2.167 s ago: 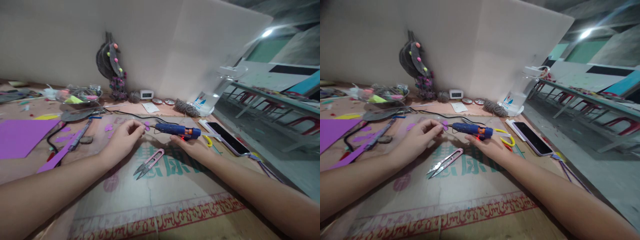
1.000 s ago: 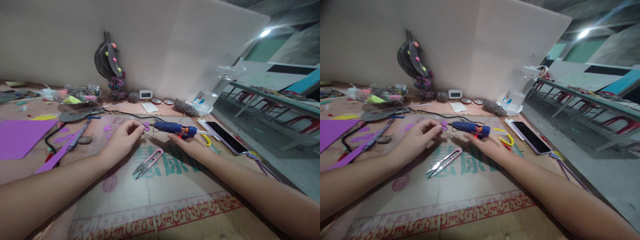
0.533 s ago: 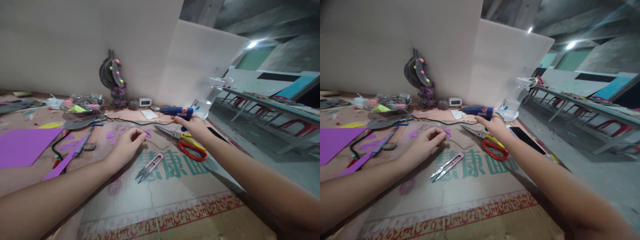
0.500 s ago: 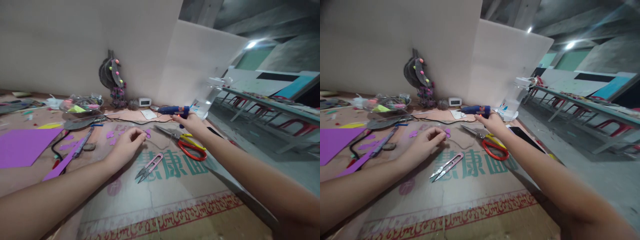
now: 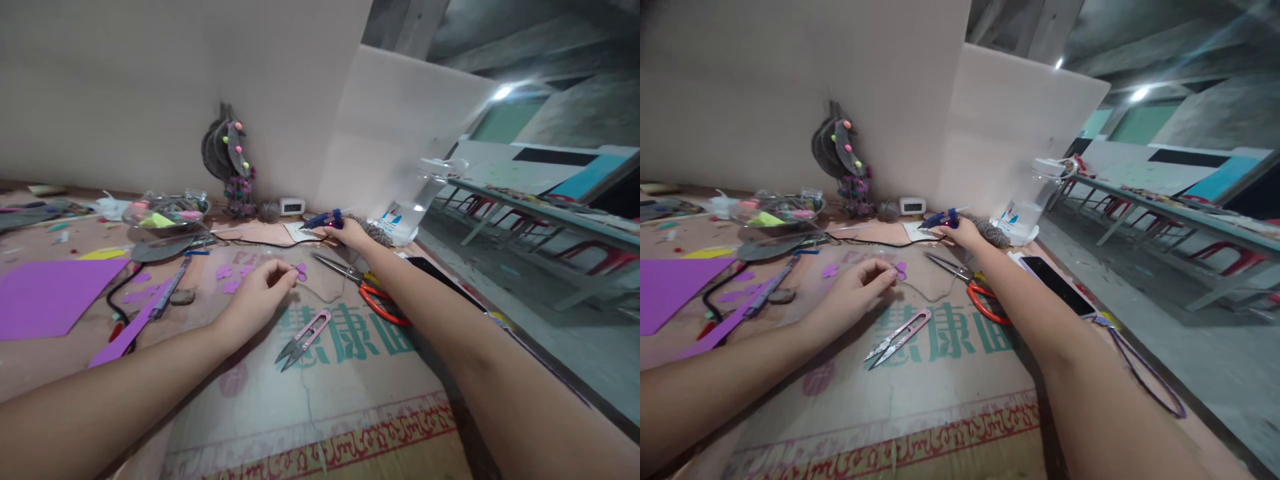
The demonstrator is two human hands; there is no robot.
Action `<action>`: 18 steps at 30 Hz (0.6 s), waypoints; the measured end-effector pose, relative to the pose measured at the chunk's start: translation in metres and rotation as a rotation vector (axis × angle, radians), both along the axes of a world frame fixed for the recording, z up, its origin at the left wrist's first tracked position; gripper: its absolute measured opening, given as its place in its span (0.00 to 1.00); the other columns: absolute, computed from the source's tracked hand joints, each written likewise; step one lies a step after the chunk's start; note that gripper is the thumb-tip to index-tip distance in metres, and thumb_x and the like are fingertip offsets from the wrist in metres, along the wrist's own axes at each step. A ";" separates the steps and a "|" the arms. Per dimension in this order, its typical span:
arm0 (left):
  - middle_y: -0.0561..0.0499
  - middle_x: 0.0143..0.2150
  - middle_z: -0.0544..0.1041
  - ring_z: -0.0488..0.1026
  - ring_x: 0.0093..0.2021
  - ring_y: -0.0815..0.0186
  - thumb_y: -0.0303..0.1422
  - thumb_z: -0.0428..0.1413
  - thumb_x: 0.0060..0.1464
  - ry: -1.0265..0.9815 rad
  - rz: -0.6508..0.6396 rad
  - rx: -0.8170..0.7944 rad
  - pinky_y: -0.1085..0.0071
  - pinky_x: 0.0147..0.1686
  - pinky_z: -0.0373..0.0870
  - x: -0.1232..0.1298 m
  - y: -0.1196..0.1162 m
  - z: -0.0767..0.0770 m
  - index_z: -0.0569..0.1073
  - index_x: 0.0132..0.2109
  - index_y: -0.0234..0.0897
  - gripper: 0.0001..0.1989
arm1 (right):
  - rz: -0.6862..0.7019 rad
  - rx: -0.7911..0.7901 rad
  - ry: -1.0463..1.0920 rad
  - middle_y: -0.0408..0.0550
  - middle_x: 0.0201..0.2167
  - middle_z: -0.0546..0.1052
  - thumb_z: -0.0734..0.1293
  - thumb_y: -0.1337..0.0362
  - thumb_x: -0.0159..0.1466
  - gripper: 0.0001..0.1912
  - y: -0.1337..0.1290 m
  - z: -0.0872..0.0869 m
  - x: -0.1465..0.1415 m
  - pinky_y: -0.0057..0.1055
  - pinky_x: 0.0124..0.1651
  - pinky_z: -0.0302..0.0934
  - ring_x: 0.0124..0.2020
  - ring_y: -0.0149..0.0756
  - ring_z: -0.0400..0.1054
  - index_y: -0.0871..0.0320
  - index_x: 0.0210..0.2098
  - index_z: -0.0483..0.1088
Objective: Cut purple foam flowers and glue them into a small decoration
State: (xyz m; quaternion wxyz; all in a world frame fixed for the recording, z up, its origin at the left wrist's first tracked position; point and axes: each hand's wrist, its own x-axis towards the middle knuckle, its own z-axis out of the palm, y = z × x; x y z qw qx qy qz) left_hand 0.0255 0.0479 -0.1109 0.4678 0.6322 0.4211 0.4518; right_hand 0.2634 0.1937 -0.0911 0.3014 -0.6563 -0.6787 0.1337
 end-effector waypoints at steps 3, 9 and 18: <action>0.54 0.30 0.72 0.70 0.30 0.68 0.39 0.55 0.56 -0.022 0.012 0.002 0.74 0.29 0.64 0.000 0.001 -0.001 0.71 0.34 0.36 0.10 | 0.038 0.041 0.018 0.60 0.41 0.79 0.70 0.63 0.59 0.17 -0.024 0.004 0.004 0.37 0.48 0.64 0.42 0.45 0.73 0.68 0.44 0.72; 0.54 0.31 0.72 0.70 0.30 0.68 0.41 0.55 0.56 -0.037 0.020 0.038 0.73 0.30 0.65 0.000 0.000 0.000 0.71 0.34 0.37 0.11 | 0.130 0.130 0.092 0.52 0.41 0.79 0.64 0.56 0.63 0.15 -0.111 0.009 -0.018 0.38 0.50 0.64 0.44 0.41 0.72 0.61 0.42 0.74; 0.52 0.30 0.74 0.70 0.31 0.66 0.39 0.55 0.55 0.068 0.044 0.093 0.71 0.31 0.64 0.000 -0.002 0.005 0.73 0.32 0.36 0.11 | 0.347 -0.232 0.709 0.46 0.29 0.78 0.72 0.57 0.55 0.11 -0.153 -0.003 -0.062 0.32 0.34 0.65 0.28 0.33 0.70 0.59 0.33 0.76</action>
